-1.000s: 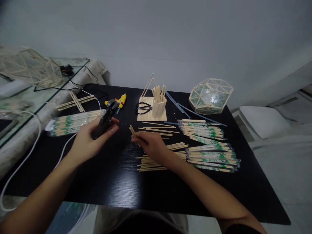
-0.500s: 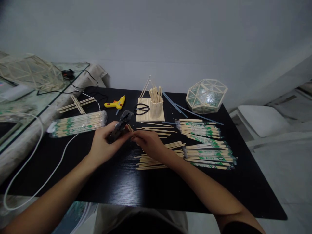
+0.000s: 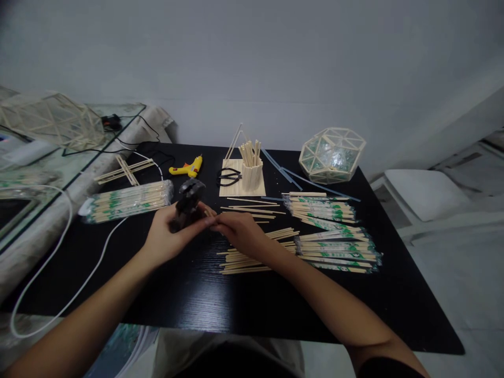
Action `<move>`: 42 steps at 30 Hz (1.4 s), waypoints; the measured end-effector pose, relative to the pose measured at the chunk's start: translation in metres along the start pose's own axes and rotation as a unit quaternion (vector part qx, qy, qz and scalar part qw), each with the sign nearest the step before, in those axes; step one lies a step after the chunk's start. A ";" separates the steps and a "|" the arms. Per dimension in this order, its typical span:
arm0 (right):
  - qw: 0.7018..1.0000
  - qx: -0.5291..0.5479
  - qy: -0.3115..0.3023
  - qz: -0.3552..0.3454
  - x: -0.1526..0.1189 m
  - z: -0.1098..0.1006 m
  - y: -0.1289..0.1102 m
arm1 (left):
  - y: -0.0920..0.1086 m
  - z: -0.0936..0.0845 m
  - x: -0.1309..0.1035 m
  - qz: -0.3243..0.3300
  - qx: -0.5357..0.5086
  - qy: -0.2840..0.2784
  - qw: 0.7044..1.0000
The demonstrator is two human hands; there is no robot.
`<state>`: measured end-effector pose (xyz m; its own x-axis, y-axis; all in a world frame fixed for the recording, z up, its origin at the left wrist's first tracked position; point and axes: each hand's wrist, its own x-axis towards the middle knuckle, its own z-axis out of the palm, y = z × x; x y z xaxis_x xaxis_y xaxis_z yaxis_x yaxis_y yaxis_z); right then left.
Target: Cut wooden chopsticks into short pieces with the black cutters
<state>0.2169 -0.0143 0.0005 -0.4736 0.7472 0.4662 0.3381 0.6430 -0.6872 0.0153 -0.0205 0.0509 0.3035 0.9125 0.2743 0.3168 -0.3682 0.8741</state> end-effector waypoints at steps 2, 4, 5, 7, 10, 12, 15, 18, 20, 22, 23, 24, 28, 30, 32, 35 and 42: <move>1.000 0.006 -0.003 0.002 0.000 -0.001 -0.002 | 0.002 0.000 0.001 -0.007 -0.026 0.000 1.000; 1.000 0.016 0.004 -0.004 0.001 -0.001 -0.002 | 0.004 0.000 0.002 -0.010 -0.038 0.003 0.999; 1.000 0.020 0.007 -0.009 0.001 0.000 -0.002 | 0.004 0.000 0.002 -0.010 -0.037 0.004 0.999; 1.000 0.021 0.014 -0.017 0.000 0.000 -0.001 | 0.005 -0.001 0.003 -0.005 -0.032 0.006 0.999; 1.000 0.012 0.019 -0.019 0.000 0.002 0.001 | 0.004 -0.003 0.005 0.016 -0.024 0.003 1.000; 1.000 0.005 0.021 -0.014 -0.001 0.003 0.003 | 0.003 -0.004 0.007 0.024 -0.014 -0.001 1.000; 1.000 -0.002 0.018 -0.011 -0.001 0.003 0.005 | 0.004 -0.003 0.007 0.022 -0.010 0.005 1.000; 1.000 -0.004 0.018 -0.016 -0.001 0.003 0.006 | 0.005 -0.001 0.007 0.012 -0.018 0.017 1.000; 1.000 -0.006 0.019 -0.017 -0.001 0.002 0.007 | 0.004 0.001 0.007 0.005 -0.029 0.025 0.999; 1.000 -0.007 0.018 -0.015 -0.001 0.003 0.007 | 0.003 0.002 0.007 0.003 -0.036 0.031 0.999; 1.000 -0.007 0.019 -0.017 -0.001 0.003 0.007 | 0.003 0.002 0.007 0.006 -0.037 0.032 0.999; 1.000 -0.007 0.020 -0.019 -0.001 0.003 0.007 | 0.002 0.002 0.007 0.011 -0.036 0.032 0.999; 1.000 0.000 0.014 -0.011 0.000 0.001 0.004 | 0.001 0.001 0.007 0.024 -0.023 0.027 0.999; 1.000 0.005 0.007 -0.001 0.002 -0.002 0.000 | 0.000 0.001 0.007 0.024 -0.024 0.028 0.999; 1.000 0.014 0.015 0.007 0.004 -0.006 -0.006 | -0.001 0.001 0.006 0.024 -0.025 0.029 0.999; 0.999 0.019 0.031 0.030 0.005 -0.012 -0.015 | -0.003 0.002 0.005 0.030 -0.020 0.024 0.999; 0.996 0.032 0.059 0.059 0.004 -0.008 -0.019 | -0.002 0.002 0.001 0.026 -0.004 0.018 0.999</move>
<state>0.2155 -0.0227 0.0202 -0.3338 0.8341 0.4391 0.3325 0.5401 -0.7732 0.0172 -0.0192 0.0485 0.2858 0.8983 0.3336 0.2950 -0.4137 0.8613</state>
